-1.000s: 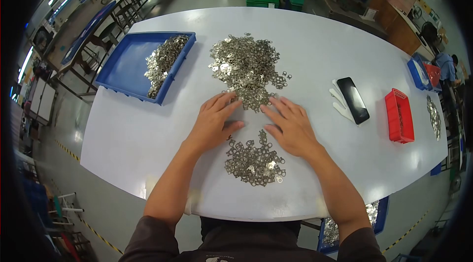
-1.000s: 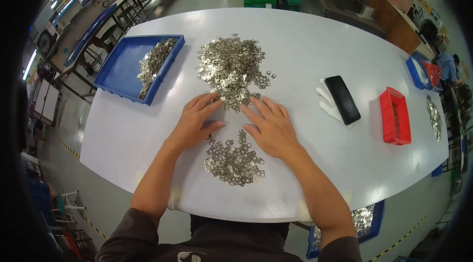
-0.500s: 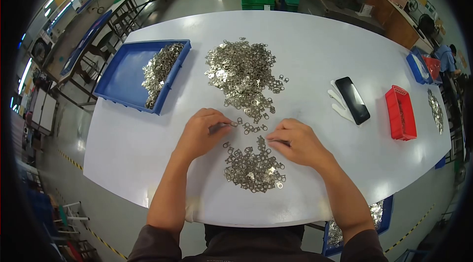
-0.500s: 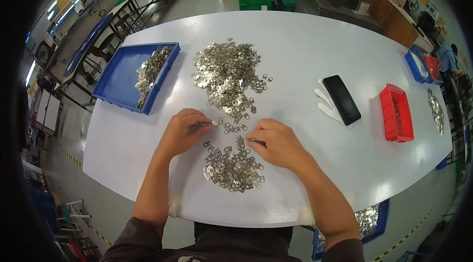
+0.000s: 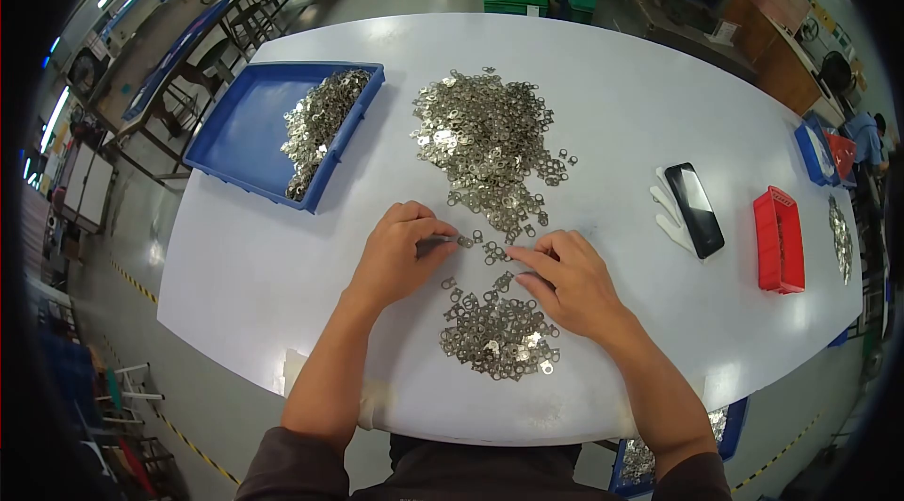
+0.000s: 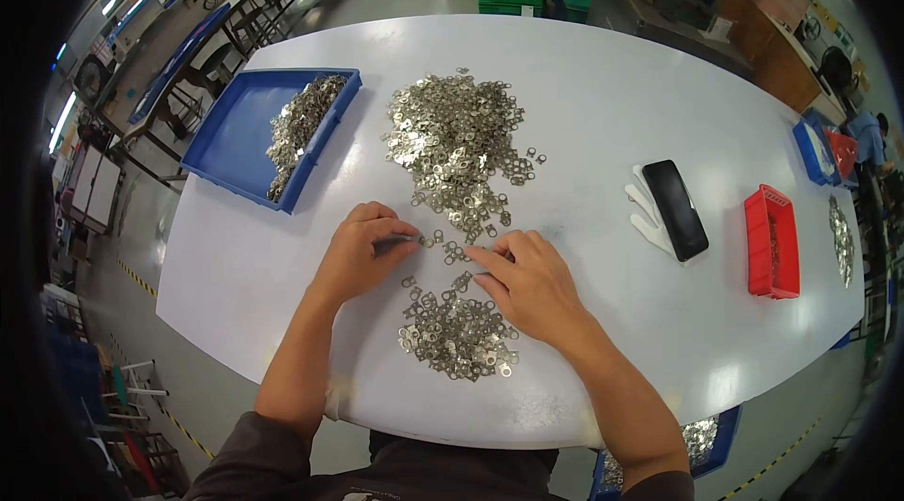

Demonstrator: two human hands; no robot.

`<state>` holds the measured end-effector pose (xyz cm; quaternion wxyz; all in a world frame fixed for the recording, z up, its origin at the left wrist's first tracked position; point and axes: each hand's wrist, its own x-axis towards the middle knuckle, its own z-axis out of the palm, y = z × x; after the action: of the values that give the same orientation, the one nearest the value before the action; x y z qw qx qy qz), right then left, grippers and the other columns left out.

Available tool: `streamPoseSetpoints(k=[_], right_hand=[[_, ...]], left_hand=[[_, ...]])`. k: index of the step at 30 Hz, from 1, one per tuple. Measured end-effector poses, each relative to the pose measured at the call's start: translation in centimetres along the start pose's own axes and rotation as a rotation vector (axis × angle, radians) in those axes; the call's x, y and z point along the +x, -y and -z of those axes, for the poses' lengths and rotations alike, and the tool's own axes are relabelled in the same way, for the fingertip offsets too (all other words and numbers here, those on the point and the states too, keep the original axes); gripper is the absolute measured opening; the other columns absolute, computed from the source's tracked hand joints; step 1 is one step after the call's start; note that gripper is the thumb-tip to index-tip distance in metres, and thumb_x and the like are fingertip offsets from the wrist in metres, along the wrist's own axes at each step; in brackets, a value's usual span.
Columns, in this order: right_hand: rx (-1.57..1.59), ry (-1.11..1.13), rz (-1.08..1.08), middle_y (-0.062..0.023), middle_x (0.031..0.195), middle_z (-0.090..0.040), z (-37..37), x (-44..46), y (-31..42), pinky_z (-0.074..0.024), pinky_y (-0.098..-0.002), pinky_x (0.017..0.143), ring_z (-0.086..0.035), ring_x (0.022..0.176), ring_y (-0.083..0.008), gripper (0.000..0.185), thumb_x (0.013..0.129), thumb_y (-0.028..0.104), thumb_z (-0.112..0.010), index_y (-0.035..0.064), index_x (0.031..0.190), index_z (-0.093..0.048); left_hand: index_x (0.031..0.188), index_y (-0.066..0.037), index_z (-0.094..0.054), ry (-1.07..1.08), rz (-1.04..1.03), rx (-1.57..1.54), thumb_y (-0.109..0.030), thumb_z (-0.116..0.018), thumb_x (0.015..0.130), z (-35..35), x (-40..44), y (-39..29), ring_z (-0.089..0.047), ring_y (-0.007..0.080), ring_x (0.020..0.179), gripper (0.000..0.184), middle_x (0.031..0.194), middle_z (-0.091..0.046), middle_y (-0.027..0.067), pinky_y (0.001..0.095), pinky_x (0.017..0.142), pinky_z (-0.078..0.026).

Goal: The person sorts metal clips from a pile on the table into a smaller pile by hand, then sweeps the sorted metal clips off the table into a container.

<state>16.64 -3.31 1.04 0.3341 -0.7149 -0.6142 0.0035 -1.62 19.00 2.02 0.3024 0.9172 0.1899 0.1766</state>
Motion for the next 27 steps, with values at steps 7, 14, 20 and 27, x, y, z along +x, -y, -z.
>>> streamPoseSetpoints(k=[7,14,20,27], right_hand=[[-0.019,0.022,0.016,-0.0029,0.101,-0.061,0.0,0.3,1.1,-0.0521,-0.0384,0.083,-0.06,0.093,-0.0238,0.029,0.09,0.017,-0.084,0.0184,0.12,-0.082],[0.236,0.1,0.051,-0.0023,0.097,-0.066,0.6,0.0,0.7,-0.0532,-0.0373,0.079,-0.062,0.09,-0.023,0.014,0.09,0.012,-0.084,0.0135,0.104,-0.085],[0.21,0.038,-0.078,-0.0042,0.098,-0.067,0.1,-0.6,-1.1,-0.0534,-0.0358,0.079,-0.063,0.091,-0.0228,0.023,0.089,0.009,-0.085,0.0105,0.112,-0.084],[-0.022,0.002,-0.025,-0.0034,0.097,-0.064,-0.5,0.4,1.2,-0.0519,-0.0372,0.08,-0.061,0.091,-0.0227,0.029,0.091,0.015,-0.084,0.0145,0.12,-0.083]], left_hand=[[0.107,-0.013,-0.085,0.012,-0.006,-0.006,-0.011,-0.087,0.088,0.1,0.1,-0.9,-0.066,0.0251,0.103,0.019,0.103,-0.068,0.007,0.0377,0.086,-0.059],[0.103,-0.014,-0.086,0.14,-0.045,-0.053,-0.015,-0.09,0.085,0.7,0.0,-0.5,-0.065,0.0265,0.105,0.019,0.103,-0.069,0.0063,0.0395,0.089,-0.056],[0.099,-0.01,-0.085,0.097,-0.002,-0.119,-0.014,-0.091,0.082,0.2,0.0,-0.6,-0.066,0.0263,0.099,0.018,0.097,-0.07,0.0062,0.0401,0.087,-0.056],[0.092,-0.012,-0.084,0.029,-0.148,-0.053,-0.014,-0.09,0.081,-1.0,0.1,-0.8,-0.066,0.0269,0.09,0.013,0.09,-0.072,0.0044,0.0404,0.079,-0.056]])
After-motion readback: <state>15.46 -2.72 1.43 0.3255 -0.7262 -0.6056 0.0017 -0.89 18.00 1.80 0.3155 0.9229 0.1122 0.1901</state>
